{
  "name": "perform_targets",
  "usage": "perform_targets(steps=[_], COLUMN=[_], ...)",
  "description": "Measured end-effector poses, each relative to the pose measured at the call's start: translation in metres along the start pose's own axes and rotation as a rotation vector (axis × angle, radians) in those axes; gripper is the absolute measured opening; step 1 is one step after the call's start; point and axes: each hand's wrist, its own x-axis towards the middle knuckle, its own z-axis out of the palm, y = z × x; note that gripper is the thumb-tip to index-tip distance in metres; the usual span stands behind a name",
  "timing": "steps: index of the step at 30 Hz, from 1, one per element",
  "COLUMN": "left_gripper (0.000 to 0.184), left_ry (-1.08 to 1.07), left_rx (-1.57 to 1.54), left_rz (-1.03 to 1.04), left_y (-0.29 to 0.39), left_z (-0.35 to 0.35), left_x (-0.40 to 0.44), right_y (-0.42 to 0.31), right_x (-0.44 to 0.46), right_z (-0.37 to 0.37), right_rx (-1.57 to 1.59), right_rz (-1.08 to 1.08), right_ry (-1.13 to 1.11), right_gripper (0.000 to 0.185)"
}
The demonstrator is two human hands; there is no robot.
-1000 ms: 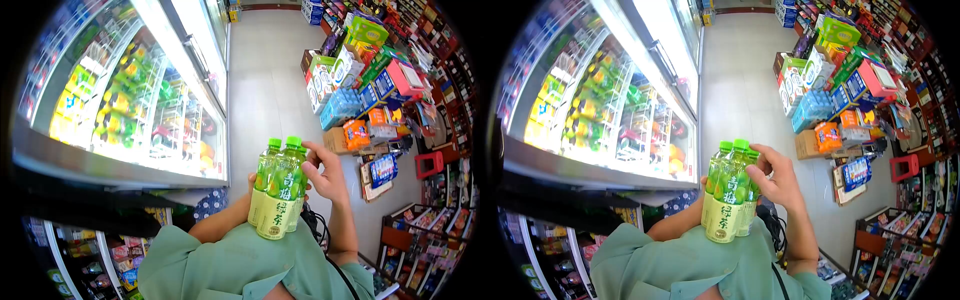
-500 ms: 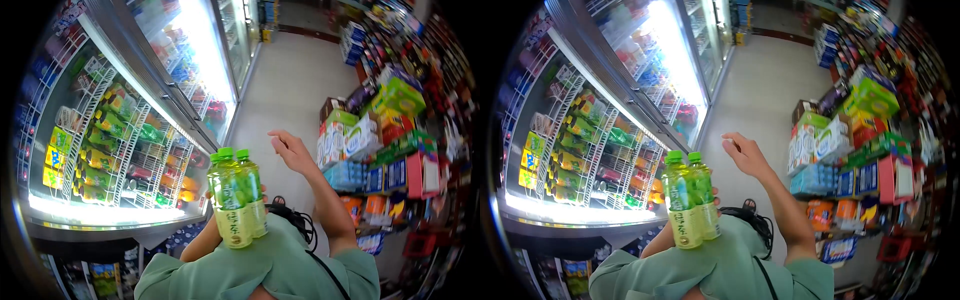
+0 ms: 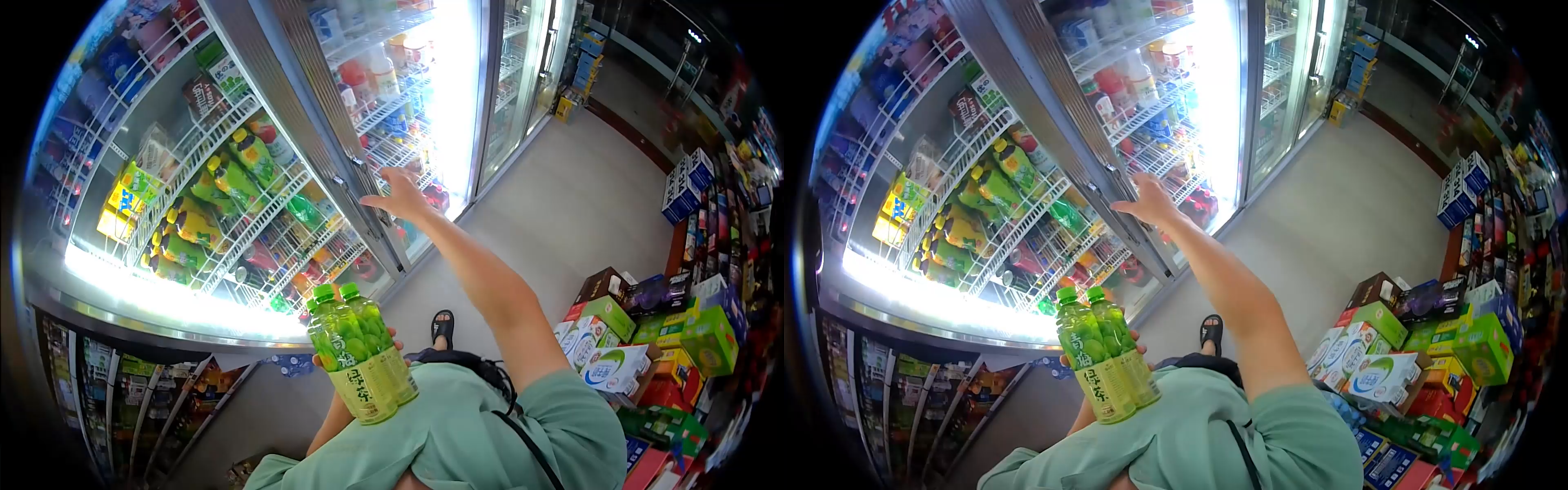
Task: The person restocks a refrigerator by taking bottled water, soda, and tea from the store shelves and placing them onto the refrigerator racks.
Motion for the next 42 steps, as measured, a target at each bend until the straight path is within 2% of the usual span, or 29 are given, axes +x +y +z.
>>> perform_targets(steps=[1,2,4,5,7,10,13,14,15,18,21,22,23,25,27,29,31,33,35,37,39,41,42], left_gripper=[0.115,0.116,0.116,0.115,0.115,0.115,0.115,0.114,0.113,0.111,0.11,0.11,0.11,0.109,0.11,0.109,0.109,0.114,0.109,0.107,0.106,0.105,0.105], left_ry=[-0.001,-0.017,-0.044,-0.025,-0.008,-0.049,0.009,0.007,0.004,0.055,0.078,0.083,0.081,0.081,-0.011,-0.047,-0.074,0.015,0.062,0.05,0.065,0.042,0.043], left_rx=[-0.005,0.02,0.033,0.044,0.065,0.131,0.141,0.137,0.133,0.156,0.142,0.144,0.12,0.097,0.04,0.008,-0.026,-0.018,-0.039,-0.027,-0.01,-0.023,-0.024], left_rz=[0.003,0.046,0.107,0.15,0.2,0.213,0.202,0.205,0.205,0.2,0.192,0.2,0.187,0.188,0.185,0.161,0.139,0.113,0.16,0.112,0.098,0.078,0.075], left_y=[0.003,0.005,0.004,0.005,0.015,0.016,0.015,0.011,0.007,-0.007,-0.028,-0.037,-0.047,-0.069,-0.094,-0.116,-0.134,-0.146,-0.159,-0.166,-0.166,-0.164,-0.161], left_z=[-0.001,-0.003,-0.005,-0.006,-0.006,-0.008,-0.005,-0.003,0.0,0.012,0.011,0.012,0.013,0.015,0.015,0.013,0.007,-0.003,-0.004,-0.006,-0.003,-0.004,-0.004], left_x=[0.009,0.018,0.037,0.046,0.065,0.091,0.108,0.114,0.119,0.131,0.142,0.147,0.153,0.165,0.18,0.195,0.203,0.206,0.216,0.223,0.235,0.249,0.257], right_y=[0.01,0.004,-0.002,-0.001,0.001,-0.005,-0.004,0.0,0.005,0.01,0.024,0.024,0.031,0.047,0.064,0.095,0.113,0.177,0.22,0.257,0.279,0.283,0.277], right_x=[0.014,0.026,0.038,0.044,0.045,0.043,0.031,0.021,0.014,-0.01,-0.041,-0.05,-0.06,-0.083,-0.106,-0.129,-0.154,-0.173,-0.199,-0.213,-0.213,-0.2,-0.192], right_z=[0.016,0.019,0.025,0.023,0.027,0.022,0.017,0.015,0.008,-0.036,-0.072,-0.095,-0.112,-0.147,-0.189,-0.227,-0.267,-0.3,-0.333,-0.37,-0.41,-0.432,-0.437], right_rx=[0.02,0.008,0.369,0.361,0.228,0.237,0.185,0.243,0.247,0.34,0.38,0.393,0.396,0.403,0.542,0.675,0.725,0.902,0.87,1.163,1.152,1.126,1.125], right_rz=[-0.055,-0.065,0.12,0.103,0.215,0.281,0.311,0.237,0.245,0.186,0.153,0.154,0.15,0.076,0.14,0.22,0.31,0.204,0.399,0.649,0.687,0.538,0.539], right_ry=[0.128,0.128,-0.245,-0.254,-0.263,-0.267,-0.247,-0.122,-0.113,-0.334,-0.329,-0.395,-0.405,-0.397,-0.485,-0.493,-0.328,-0.333,-0.077,0.314,0.518,0.809,0.812], right_gripper=[0.056,0.056,0.056,0.056,0.056,0.06,0.06,0.061,0.061,0.06,0.059,0.052,0.052,0.04,0.026,0.026,0.03,0.033,0.034,0.033,0.035,0.035,0.035])
